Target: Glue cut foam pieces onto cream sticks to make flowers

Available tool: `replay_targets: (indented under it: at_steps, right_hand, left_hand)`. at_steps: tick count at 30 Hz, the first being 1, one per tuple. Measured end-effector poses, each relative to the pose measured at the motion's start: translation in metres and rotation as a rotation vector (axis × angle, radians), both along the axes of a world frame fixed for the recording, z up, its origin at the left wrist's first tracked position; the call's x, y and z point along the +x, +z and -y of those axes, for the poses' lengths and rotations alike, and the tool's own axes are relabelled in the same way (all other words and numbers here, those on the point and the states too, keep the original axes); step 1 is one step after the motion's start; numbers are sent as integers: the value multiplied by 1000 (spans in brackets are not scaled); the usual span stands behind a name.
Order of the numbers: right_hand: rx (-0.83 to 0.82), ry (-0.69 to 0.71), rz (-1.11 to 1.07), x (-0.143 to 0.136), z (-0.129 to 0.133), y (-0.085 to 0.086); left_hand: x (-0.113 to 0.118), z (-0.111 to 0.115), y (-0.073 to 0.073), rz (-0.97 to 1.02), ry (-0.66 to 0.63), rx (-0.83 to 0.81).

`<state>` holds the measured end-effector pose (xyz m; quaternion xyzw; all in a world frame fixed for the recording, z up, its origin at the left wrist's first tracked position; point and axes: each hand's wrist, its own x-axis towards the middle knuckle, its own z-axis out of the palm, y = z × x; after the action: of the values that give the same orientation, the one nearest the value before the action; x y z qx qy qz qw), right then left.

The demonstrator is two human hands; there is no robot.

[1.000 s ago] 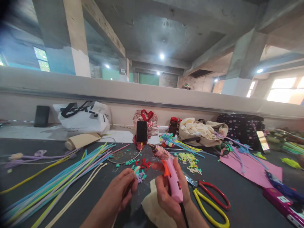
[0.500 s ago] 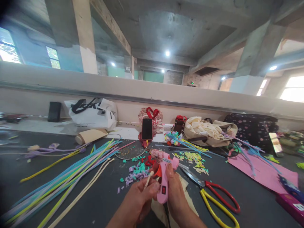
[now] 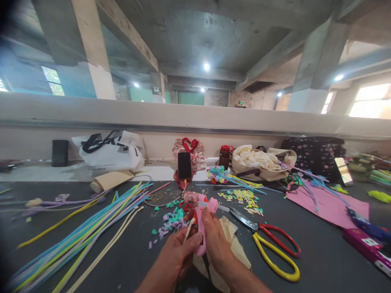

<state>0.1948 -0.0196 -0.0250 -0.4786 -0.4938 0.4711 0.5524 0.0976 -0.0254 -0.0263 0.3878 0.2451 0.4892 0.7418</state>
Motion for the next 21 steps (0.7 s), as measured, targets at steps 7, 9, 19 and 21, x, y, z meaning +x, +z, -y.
replay_targets:
  at_steps: [7, 9, 19, 21]
  right_hand:
    - [24, 12, -85, -6, 6, 14]
    - [63, 37, -88, -8, 9, 20]
    - [45, 67, -93, -9, 12, 20]
    - [46, 96, -135, -9, 12, 20]
  left_hand:
    - [-3, 1, -1, -61, -12, 103]
    - [-4, 1, 0, -78, -24, 95]
    - [-13, -1, 7, -291, 123, 146]
    - [-14, -1, 8, -305, 130, 159]
